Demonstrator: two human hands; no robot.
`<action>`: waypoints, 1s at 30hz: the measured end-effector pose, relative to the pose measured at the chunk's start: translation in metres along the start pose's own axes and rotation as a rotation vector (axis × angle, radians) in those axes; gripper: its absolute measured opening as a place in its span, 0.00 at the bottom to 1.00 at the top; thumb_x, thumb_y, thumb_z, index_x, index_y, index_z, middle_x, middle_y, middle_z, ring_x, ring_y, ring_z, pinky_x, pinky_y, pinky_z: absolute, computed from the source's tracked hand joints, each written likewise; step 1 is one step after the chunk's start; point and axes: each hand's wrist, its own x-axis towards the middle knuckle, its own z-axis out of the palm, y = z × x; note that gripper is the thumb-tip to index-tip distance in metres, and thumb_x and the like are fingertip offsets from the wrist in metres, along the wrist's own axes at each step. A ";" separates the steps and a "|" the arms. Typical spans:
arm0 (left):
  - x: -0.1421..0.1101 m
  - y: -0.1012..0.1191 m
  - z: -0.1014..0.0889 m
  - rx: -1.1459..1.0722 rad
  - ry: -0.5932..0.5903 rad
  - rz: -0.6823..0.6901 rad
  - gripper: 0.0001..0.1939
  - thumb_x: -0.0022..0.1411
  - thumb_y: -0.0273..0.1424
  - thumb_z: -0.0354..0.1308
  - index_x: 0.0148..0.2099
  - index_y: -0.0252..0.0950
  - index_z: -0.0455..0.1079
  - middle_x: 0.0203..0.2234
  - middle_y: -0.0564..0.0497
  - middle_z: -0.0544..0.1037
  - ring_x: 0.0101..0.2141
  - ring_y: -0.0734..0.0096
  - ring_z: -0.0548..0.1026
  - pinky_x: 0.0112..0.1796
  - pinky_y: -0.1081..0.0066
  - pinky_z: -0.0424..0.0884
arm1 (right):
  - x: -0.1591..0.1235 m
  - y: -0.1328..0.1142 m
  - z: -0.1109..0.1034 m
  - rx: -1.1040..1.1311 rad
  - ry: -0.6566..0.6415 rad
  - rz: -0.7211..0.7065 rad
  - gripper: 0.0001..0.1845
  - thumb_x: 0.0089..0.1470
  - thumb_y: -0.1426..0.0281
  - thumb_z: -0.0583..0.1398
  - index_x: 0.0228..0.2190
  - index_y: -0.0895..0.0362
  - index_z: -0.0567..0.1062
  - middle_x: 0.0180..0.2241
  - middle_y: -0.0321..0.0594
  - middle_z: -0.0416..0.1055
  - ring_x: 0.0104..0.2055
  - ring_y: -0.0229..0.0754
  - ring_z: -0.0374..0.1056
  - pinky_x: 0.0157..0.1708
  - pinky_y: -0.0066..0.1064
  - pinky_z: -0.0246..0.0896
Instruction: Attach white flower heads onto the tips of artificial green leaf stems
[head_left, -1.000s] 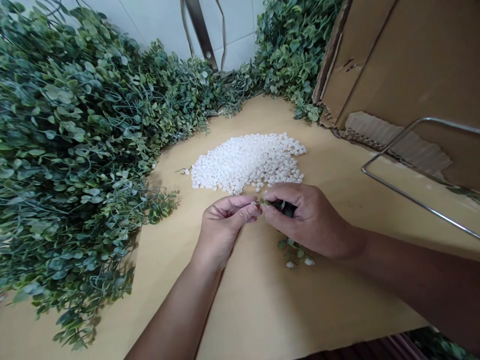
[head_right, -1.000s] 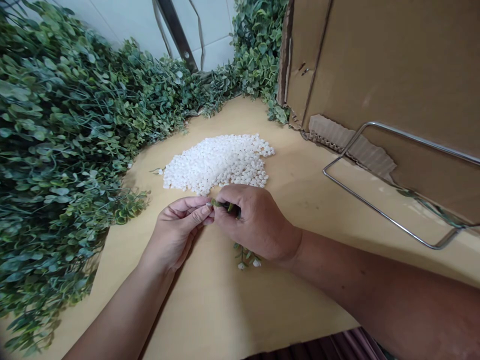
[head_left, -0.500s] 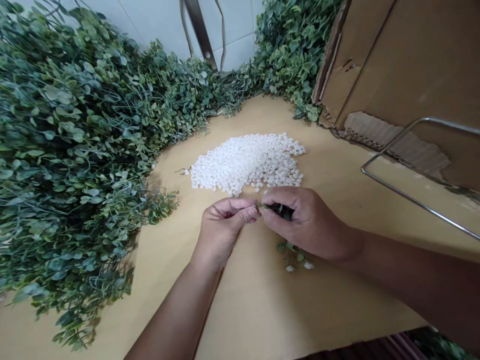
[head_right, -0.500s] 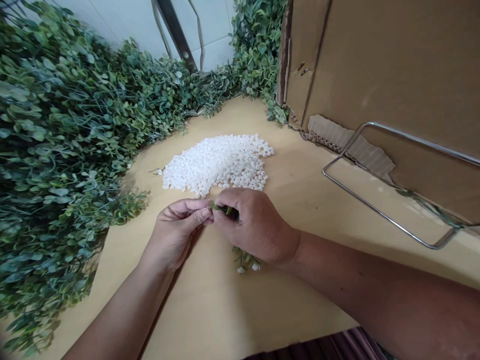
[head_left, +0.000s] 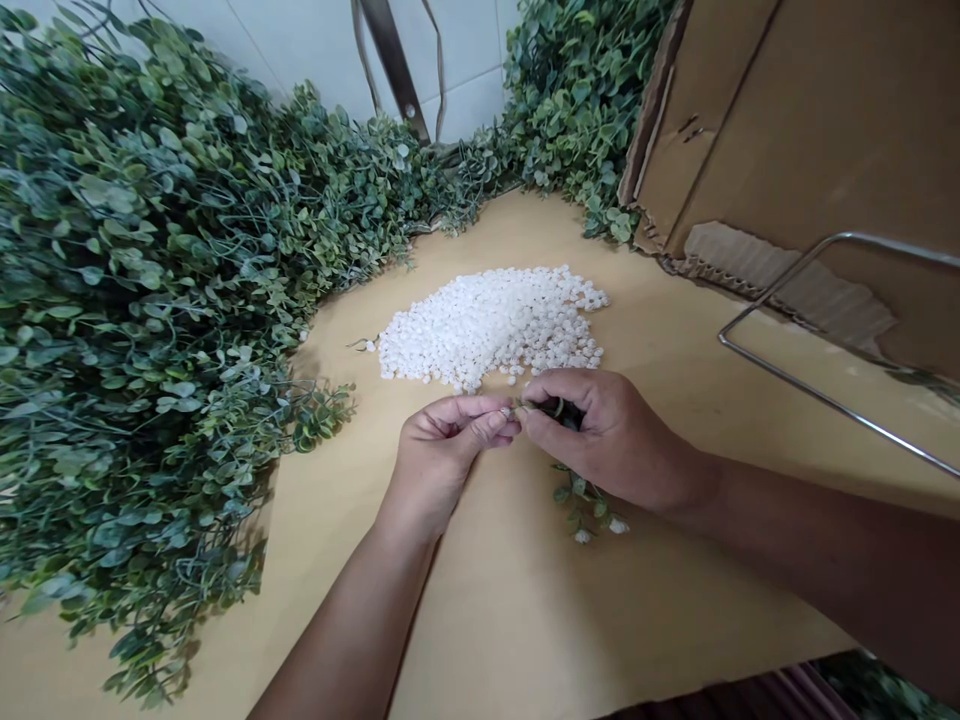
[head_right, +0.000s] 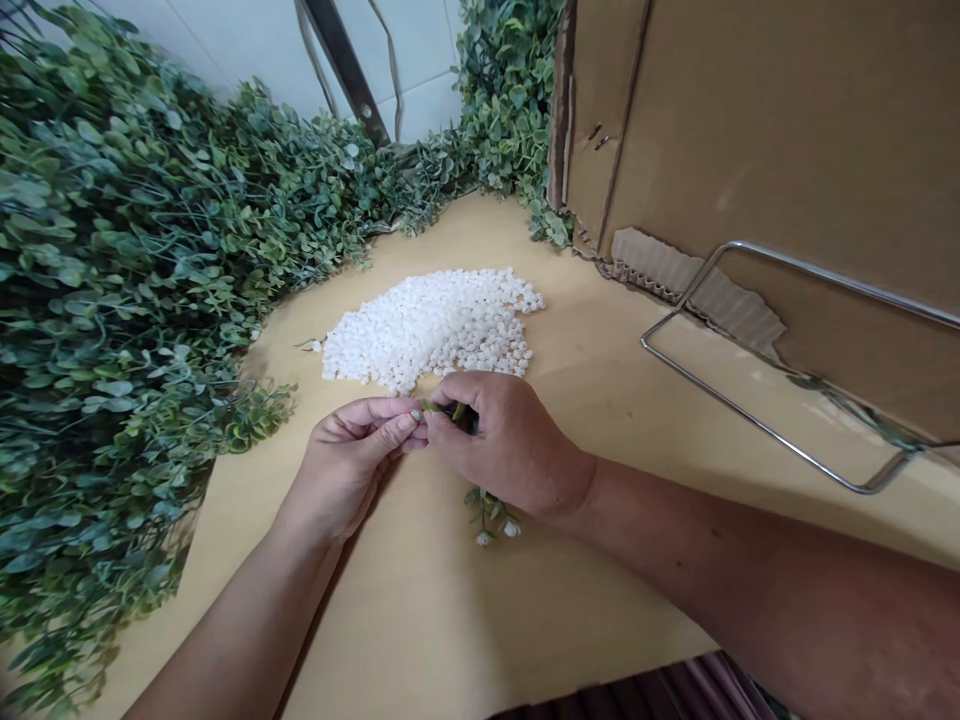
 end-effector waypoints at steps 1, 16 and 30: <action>0.000 -0.001 0.001 -0.001 0.005 0.007 0.10 0.37 0.31 0.72 0.25 0.34 0.77 0.18 0.52 0.79 0.22 0.80 0.75 0.27 0.82 0.72 | 0.000 0.000 0.000 0.003 0.000 -0.003 0.11 0.48 0.71 0.53 0.18 0.62 0.66 0.18 0.31 0.58 0.22 0.25 0.52 0.24 0.18 0.48; 0.001 -0.006 0.003 0.070 0.083 0.023 0.10 0.35 0.29 0.72 0.23 0.33 0.76 0.18 0.53 0.78 0.20 0.79 0.73 0.27 0.79 0.72 | -0.002 0.003 0.004 -0.025 -0.039 0.032 0.09 0.47 0.72 0.54 0.18 0.62 0.67 0.17 0.31 0.57 0.22 0.25 0.52 0.24 0.19 0.47; 0.002 -0.002 0.007 -0.002 0.045 0.044 0.12 0.42 0.32 0.68 0.30 0.30 0.75 0.20 0.53 0.76 0.21 0.79 0.73 0.26 0.79 0.71 | 0.014 -0.004 -0.015 0.344 -0.070 0.350 0.17 0.52 0.58 0.53 0.29 0.61 0.67 0.22 0.31 0.59 0.22 0.25 0.53 0.23 0.18 0.51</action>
